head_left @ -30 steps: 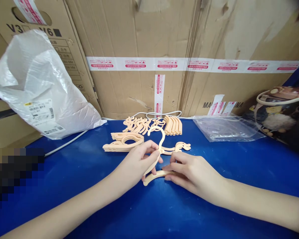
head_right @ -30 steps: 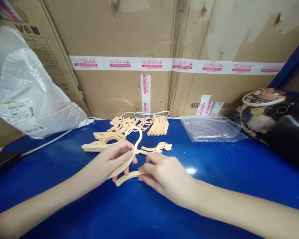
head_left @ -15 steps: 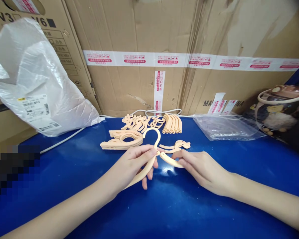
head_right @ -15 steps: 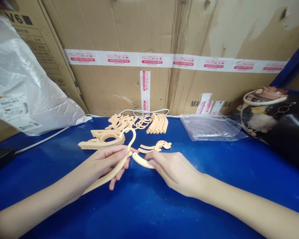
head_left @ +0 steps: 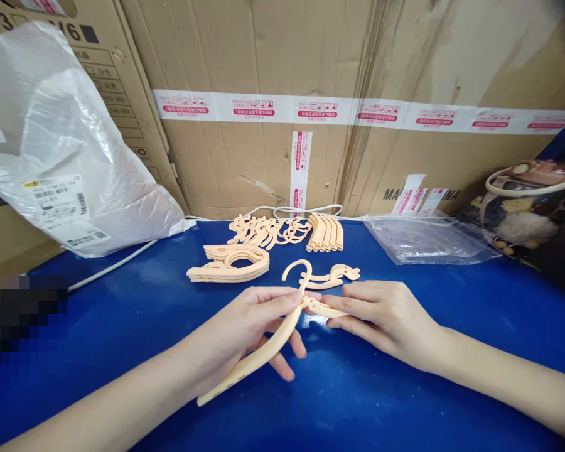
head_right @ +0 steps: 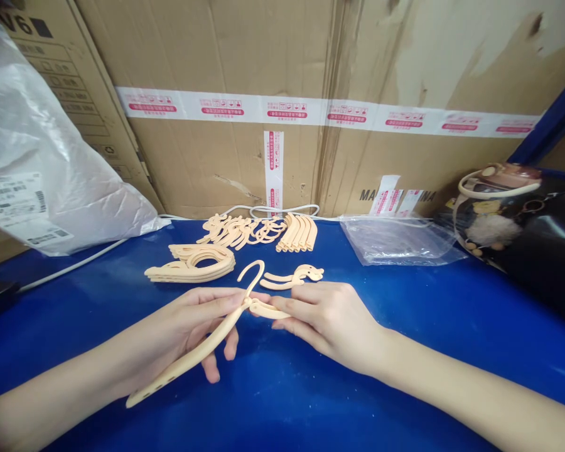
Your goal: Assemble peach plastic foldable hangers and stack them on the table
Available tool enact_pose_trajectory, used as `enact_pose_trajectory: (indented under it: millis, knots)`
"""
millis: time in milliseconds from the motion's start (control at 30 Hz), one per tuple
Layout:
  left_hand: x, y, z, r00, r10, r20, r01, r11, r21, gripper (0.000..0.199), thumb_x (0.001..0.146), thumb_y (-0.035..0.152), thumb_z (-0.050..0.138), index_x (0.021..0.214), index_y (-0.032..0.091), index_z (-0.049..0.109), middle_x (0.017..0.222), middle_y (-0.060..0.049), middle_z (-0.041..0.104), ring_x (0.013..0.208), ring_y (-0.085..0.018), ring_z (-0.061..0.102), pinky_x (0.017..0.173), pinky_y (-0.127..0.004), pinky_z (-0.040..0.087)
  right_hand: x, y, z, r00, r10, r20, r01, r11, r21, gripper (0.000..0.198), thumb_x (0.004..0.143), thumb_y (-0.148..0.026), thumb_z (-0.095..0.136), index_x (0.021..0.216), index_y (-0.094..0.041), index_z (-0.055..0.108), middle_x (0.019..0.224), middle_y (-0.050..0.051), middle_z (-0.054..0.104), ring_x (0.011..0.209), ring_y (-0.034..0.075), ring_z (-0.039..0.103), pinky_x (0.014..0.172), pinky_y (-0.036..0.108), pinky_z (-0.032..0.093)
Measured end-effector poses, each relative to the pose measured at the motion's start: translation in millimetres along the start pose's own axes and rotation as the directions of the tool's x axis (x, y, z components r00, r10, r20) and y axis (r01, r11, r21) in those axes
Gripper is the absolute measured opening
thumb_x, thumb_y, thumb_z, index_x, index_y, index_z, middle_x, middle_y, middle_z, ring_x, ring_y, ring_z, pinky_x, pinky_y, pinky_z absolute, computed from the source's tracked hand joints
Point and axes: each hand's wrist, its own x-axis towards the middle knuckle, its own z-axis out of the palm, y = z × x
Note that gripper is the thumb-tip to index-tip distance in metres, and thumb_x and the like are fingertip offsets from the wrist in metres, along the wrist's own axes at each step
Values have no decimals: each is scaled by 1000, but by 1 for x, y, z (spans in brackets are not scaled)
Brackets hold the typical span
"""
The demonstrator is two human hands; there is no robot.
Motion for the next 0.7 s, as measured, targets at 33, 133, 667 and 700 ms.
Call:
enact_pose_trajectory:
  millis: [33, 133, 667, 700]
  knots:
    - [0, 0, 0, 1000, -2, 2, 2, 1000, 12, 32, 87, 40, 61, 107, 15, 67, 59, -2, 62, 54, -11, 59, 45, -19, 55, 0, 0, 0, 1000, -7, -8, 7, 1000, -13, 31, 98, -32, 45, 122, -19, 61, 68, 0, 55, 59, 12, 51, 54, 23, 36]
    - [0, 0, 0, 1000, 17, 6, -18, 997, 76, 32, 88, 40, 59, 106, 15, 68, 59, -2, 62, 52, -11, 58, 45, -20, 55, -1, 0, 0, 1000, -25, -1, 24, 997, -69, 33, 98, -33, 44, 122, -18, 61, 67, -1, 54, 58, 12, 50, 53, 23, 35]
    - [1, 1, -1, 998, 14, -62, 1, 970, 243, 41, 86, 43, 59, 112, 12, 67, 57, -1, 62, 46, -10, 57, 48, -21, 52, -2, -10, -2, 994, 19, 111, -10, 997, -79, 33, 100, -37, 39, 115, -19, 62, 65, -1, 55, 56, 12, 53, 52, 24, 32]
    - [1, 1, -1, 998, 6, -62, 11, 966, 260, 41, 87, 43, 57, 113, 12, 66, 57, -1, 63, 45, -10, 58, 47, -20, 51, -2, -11, -2, 992, 33, 123, -23, 997, -79, 33, 100, -37, 38, 112, -19, 63, 66, -1, 56, 55, 12, 53, 52, 25, 32]
